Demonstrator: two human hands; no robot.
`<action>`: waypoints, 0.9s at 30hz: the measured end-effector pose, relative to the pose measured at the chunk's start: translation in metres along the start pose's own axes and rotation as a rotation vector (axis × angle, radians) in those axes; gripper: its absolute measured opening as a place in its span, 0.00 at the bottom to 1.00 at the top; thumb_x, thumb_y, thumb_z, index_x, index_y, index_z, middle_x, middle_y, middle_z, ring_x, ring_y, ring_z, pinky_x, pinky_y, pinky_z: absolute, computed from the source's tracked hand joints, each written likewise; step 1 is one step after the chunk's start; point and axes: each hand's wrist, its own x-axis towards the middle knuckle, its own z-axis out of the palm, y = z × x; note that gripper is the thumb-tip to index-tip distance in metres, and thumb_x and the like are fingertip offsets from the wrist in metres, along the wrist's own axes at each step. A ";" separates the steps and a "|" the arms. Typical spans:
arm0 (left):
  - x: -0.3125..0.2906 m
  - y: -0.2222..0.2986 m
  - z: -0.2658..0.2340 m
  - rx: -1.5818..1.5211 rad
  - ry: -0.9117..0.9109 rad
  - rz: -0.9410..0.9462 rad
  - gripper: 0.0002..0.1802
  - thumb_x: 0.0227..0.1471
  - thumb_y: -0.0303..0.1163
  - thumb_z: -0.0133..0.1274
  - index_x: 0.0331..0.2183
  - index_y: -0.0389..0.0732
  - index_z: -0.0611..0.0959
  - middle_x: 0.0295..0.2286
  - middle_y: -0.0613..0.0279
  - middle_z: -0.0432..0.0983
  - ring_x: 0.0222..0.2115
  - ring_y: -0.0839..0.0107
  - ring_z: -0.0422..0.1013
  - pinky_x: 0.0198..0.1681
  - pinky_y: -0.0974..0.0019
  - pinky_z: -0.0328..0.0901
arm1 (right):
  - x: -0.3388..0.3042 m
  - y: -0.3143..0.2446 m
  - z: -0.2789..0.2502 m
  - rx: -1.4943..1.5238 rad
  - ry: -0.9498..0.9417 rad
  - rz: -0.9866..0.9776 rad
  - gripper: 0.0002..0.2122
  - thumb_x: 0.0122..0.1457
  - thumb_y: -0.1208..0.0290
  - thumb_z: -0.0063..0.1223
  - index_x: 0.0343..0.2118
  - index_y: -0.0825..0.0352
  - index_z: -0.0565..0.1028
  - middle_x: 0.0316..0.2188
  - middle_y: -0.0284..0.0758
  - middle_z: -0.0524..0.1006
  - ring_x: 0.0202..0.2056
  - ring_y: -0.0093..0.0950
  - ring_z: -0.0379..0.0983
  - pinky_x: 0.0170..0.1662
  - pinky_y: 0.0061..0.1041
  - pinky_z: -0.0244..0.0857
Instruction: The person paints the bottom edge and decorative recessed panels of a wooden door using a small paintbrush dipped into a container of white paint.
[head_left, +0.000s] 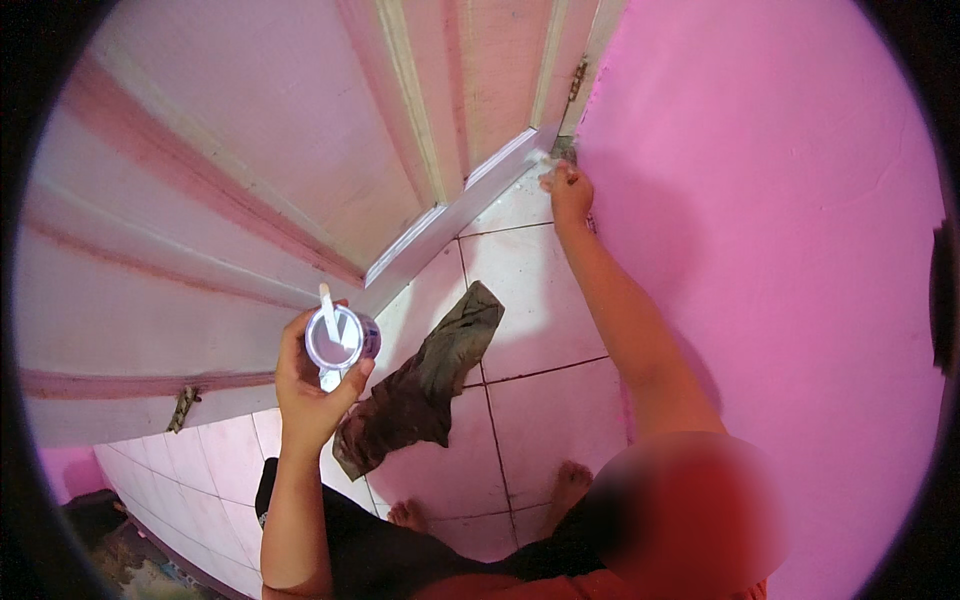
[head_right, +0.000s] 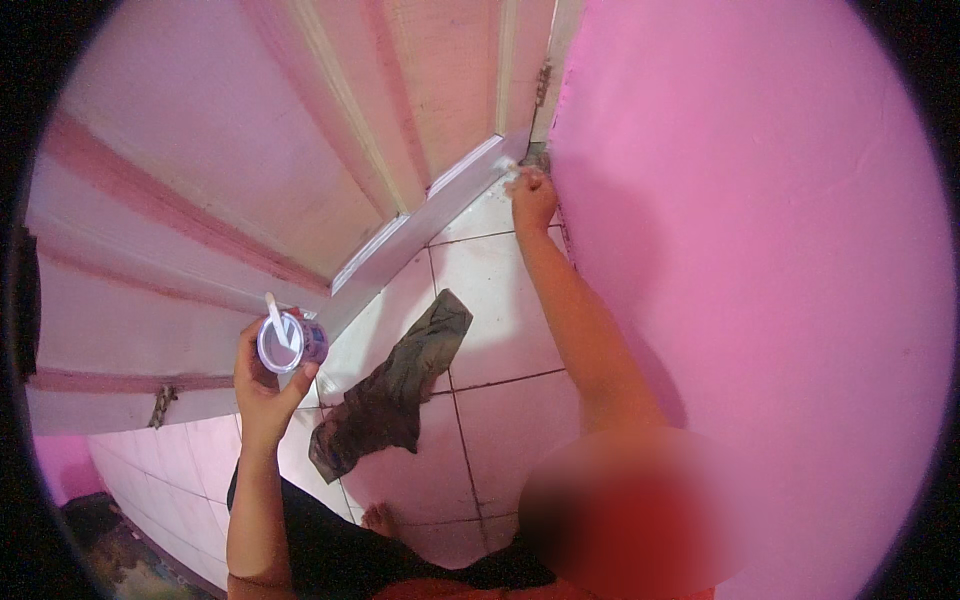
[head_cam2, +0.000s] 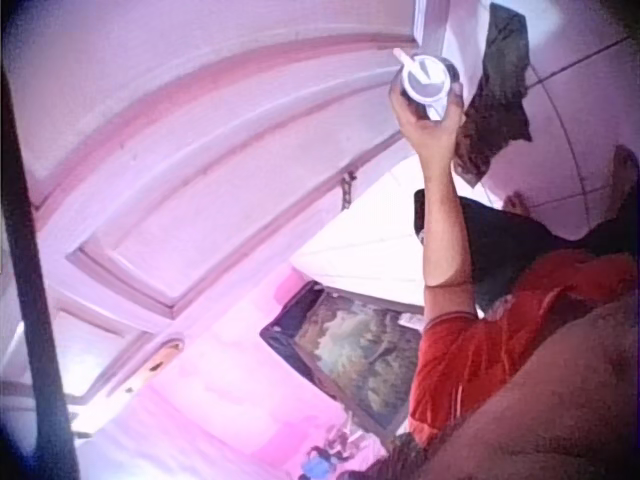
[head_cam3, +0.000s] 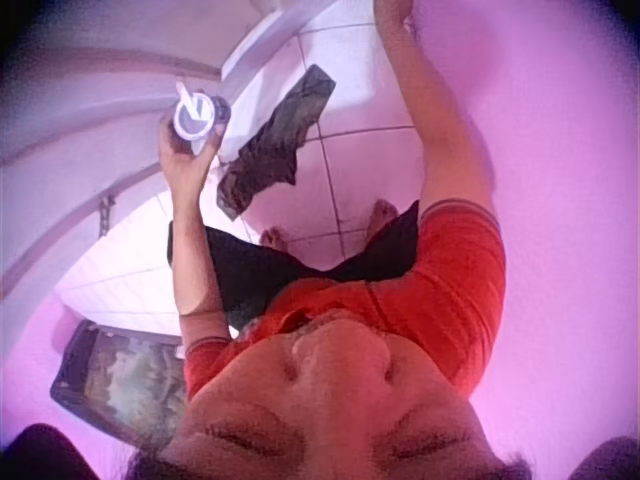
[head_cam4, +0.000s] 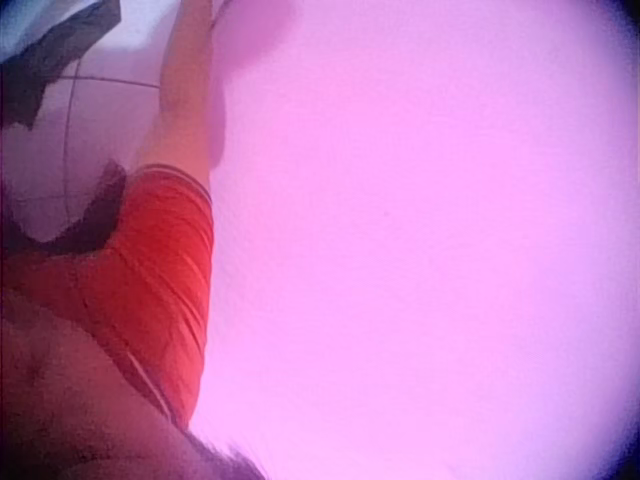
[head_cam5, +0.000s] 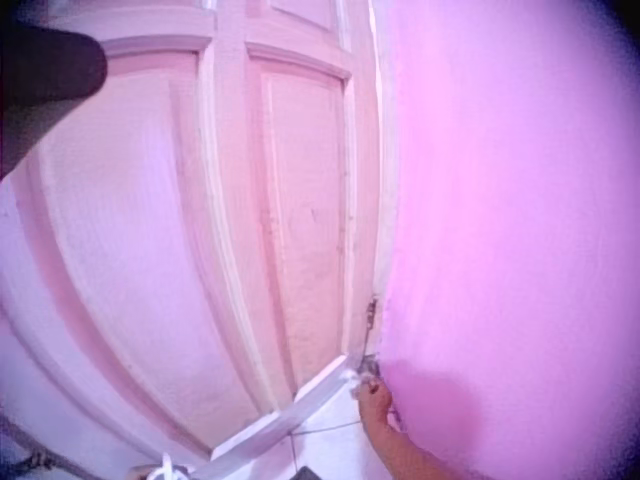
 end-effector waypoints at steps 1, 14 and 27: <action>-0.001 0.000 -0.001 0.006 0.005 0.010 0.37 0.41 0.23 0.67 0.52 0.39 0.69 0.50 0.53 0.72 0.52 0.64 0.68 0.58 0.58 0.61 | 0.013 0.000 0.002 0.096 0.097 -0.013 0.11 0.63 0.71 0.49 0.39 0.77 0.75 0.30 0.44 0.80 0.25 0.31 0.80 0.30 0.27 0.77; 0.000 -0.003 0.006 0.043 -0.023 -0.038 0.38 0.41 0.23 0.67 0.53 0.39 0.68 0.52 0.50 0.70 0.53 0.62 0.68 0.58 0.58 0.62 | 0.045 0.001 -0.010 -0.189 0.305 -0.024 0.15 0.59 0.67 0.49 0.38 0.77 0.76 0.26 0.46 0.81 0.22 0.37 0.80 0.31 0.32 0.73; 0.003 -0.012 0.011 0.021 -0.038 -0.053 0.37 0.42 0.23 0.67 0.53 0.39 0.68 0.52 0.51 0.70 0.52 0.63 0.69 0.57 0.59 0.63 | 0.067 -0.031 -0.012 0.127 0.235 -0.036 0.17 0.66 0.61 0.49 0.31 0.73 0.78 0.20 0.36 0.78 0.21 0.25 0.76 0.25 0.25 0.68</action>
